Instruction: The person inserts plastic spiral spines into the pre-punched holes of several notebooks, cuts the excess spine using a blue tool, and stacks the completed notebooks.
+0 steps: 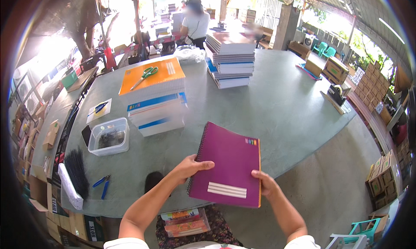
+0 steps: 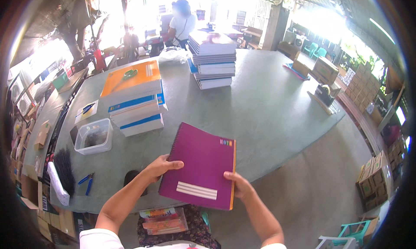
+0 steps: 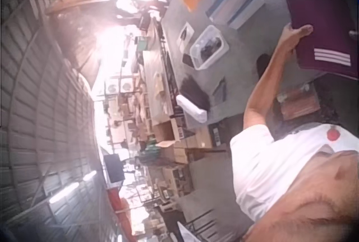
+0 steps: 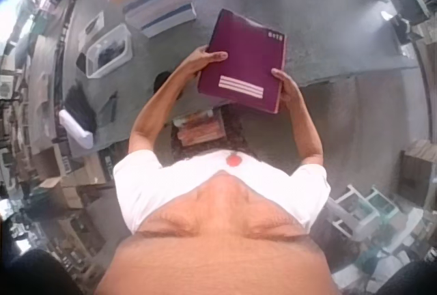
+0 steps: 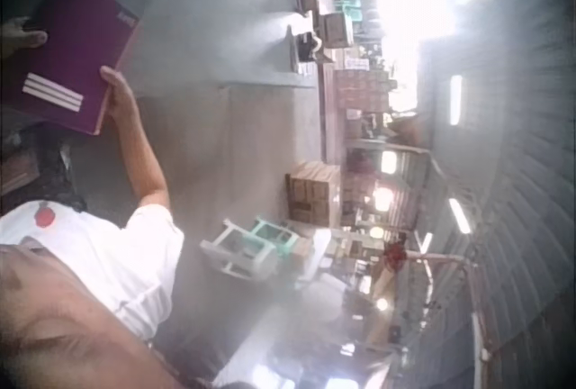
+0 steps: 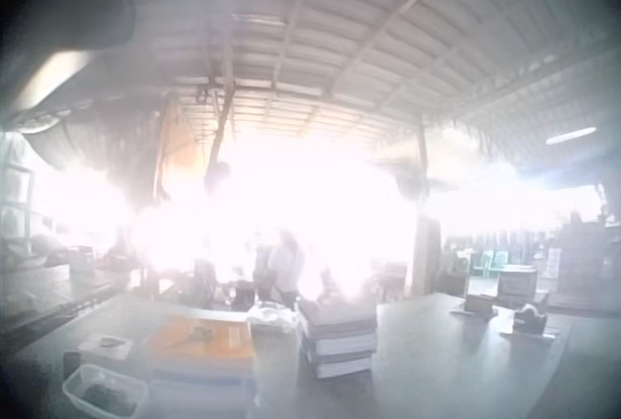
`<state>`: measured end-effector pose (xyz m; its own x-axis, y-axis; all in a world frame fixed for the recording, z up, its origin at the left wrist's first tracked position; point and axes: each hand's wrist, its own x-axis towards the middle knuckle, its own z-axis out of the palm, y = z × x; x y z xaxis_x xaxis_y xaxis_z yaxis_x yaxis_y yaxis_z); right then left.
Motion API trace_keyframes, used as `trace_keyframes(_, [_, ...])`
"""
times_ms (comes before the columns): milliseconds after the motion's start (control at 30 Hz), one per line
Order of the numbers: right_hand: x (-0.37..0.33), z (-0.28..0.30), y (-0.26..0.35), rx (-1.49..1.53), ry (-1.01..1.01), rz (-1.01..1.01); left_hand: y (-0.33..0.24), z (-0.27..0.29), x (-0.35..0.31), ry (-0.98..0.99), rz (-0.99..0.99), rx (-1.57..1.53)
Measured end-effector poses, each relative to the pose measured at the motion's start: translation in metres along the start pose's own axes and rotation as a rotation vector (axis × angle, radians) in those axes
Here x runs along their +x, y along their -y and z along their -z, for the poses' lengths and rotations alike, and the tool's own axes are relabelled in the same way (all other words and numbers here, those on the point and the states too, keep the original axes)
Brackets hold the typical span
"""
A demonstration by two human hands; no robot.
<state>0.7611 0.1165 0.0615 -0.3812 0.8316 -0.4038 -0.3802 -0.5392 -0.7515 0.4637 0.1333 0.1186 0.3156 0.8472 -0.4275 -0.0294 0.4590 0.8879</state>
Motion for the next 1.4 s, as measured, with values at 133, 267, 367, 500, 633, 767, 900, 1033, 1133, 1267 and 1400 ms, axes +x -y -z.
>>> trace_keyframes(133, [0.028, 0.021, -0.009, 0.217, 0.077, 0.242, -0.050, -0.008, 0.007, 0.049, -0.280, 0.136])
trace_keyframes(267, [0.086, -0.041, 0.081, 0.429, 0.271, 0.597, 0.013, 0.022, 0.062, -0.113, -0.370, 0.052])
trace_keyframes(367, [0.122, -0.124, 0.203, 0.402, 0.048, 0.876, 0.077, -0.001, 0.076, -0.334, -0.755, 1.086])
trace_keyframes(500, [0.207, -0.193, 0.339, 0.298, 0.406, 1.014, 0.072, -0.018, 0.068, -0.301, -0.863, 1.279])
trace_keyframes(633, [0.320, -0.228, 0.417, 0.375, 0.433, 0.958, 0.078, -0.013, 0.066, -0.359, -0.863, 1.281])
trace_keyframes(767, [0.420, -0.179, 0.438, 0.359, 0.405, 0.932, 0.072, -0.017, 0.062, -0.352, -0.765, 1.246])
trace_keyframes(900, [0.473, -0.169, 0.414, 0.244, -0.019, 0.620, 0.070, -0.018, 0.051, -0.369, -0.697, 1.228])
trace_keyframes(1033, [0.497, -0.133, 0.462, 0.065, -0.046, 0.789, 0.067, -0.020, 0.061, -0.309, -0.759, 1.207])
trace_keyframes(1133, [0.477, -0.155, 0.466, 0.325, -0.235, 0.578, 0.055, -0.019, 0.055, -0.325, -0.734, 1.201])
trace_keyframes(1267, [0.400, -0.212, 0.431, 0.358, -0.061, 0.757, 0.065, -0.018, 0.055, -0.372, -0.721, 1.184])
trace_keyframes(1400, [0.326, -0.247, 0.418, -0.549, -0.966, 1.522, 0.071, -0.018, 0.064, -0.387, -0.871, 1.207])
